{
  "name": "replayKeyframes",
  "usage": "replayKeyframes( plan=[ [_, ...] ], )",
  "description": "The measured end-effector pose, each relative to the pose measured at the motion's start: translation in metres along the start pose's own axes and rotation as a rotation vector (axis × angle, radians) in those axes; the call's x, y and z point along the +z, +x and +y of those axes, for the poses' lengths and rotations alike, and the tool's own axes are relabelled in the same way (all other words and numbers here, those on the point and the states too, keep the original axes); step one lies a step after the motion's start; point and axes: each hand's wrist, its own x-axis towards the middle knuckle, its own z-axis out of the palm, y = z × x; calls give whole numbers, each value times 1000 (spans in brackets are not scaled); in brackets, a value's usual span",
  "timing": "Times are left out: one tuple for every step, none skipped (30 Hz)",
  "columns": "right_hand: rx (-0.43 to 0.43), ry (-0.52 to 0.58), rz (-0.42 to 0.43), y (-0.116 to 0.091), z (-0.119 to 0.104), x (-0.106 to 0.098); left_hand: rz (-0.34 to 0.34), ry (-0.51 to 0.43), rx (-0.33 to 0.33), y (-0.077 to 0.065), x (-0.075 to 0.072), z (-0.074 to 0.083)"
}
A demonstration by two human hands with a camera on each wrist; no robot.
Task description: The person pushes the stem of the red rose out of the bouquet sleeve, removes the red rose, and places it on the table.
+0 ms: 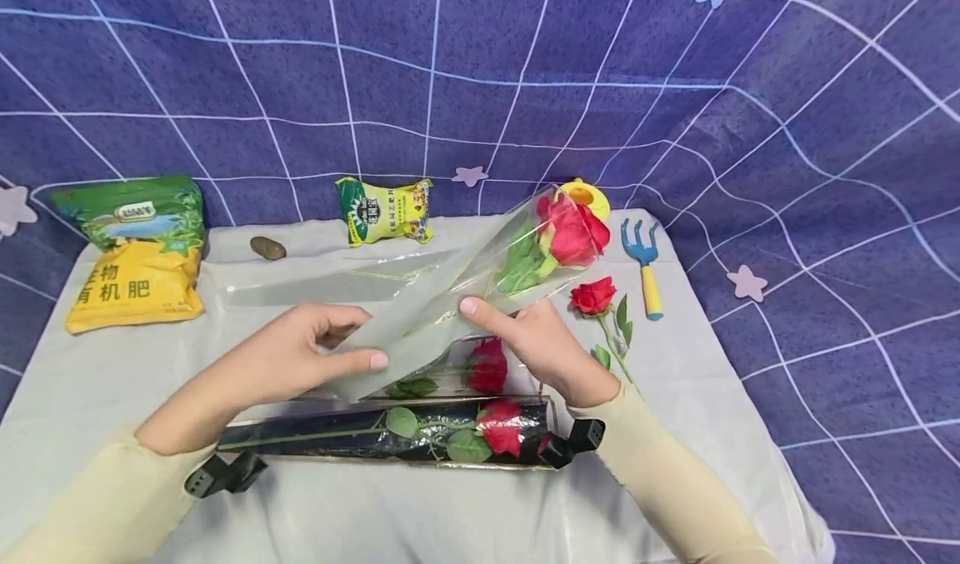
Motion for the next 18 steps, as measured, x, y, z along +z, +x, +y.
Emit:
replayKeyframes(
  plan=[
    [-18,-56,18,1,0,-2,-62,-80,-23,1,1,-4],
    [-26,-77,43,2,1,-4,-100,-144,-27,2,2,-6],
    [-47,-88,64,3,1,-5,-122,-184,-35,2,4,-7],
    [-69,-103,87,5,0,-6,-123,-194,-44,2,5,-7],
    [-84,-126,118,6,-2,-6,-122,-206,-52,2,5,-7],
    [-95,-149,146,6,-4,-6,-109,-204,-51,2,5,-6],
    [-103,-169,172,6,-6,-6,-94,-198,-50,2,4,-5],
    [-110,-167,186,6,-9,-5,-79,-183,-55,3,4,-4],
    [-115,-177,200,5,-12,-5,-61,-165,-57,3,4,-3],
    [-108,-184,209,3,-16,-4,-44,-146,-62,4,4,-2],
    [-114,-176,204,2,-19,-2,-30,-127,-67,5,5,-1],
    [-127,-156,189,1,-22,0,-21,-109,-65,6,5,-1],
    [-140,-132,174,1,-24,1,-16,-98,-67,6,6,-1],
    [-152,-100,157,0,-25,3,-8,-83,-65,7,7,-1],
    [-165,-75,149,1,-25,4,1,-63,-60,7,7,-1],
    [-176,-28,142,2,-23,4,6,-48,-56,8,8,-1],
    [-183,31,142,3,-20,4,12,-36,-54,8,8,-2],
    [-182,86,153,4,-17,3,18,-29,-58,8,8,-2]
  ],
)
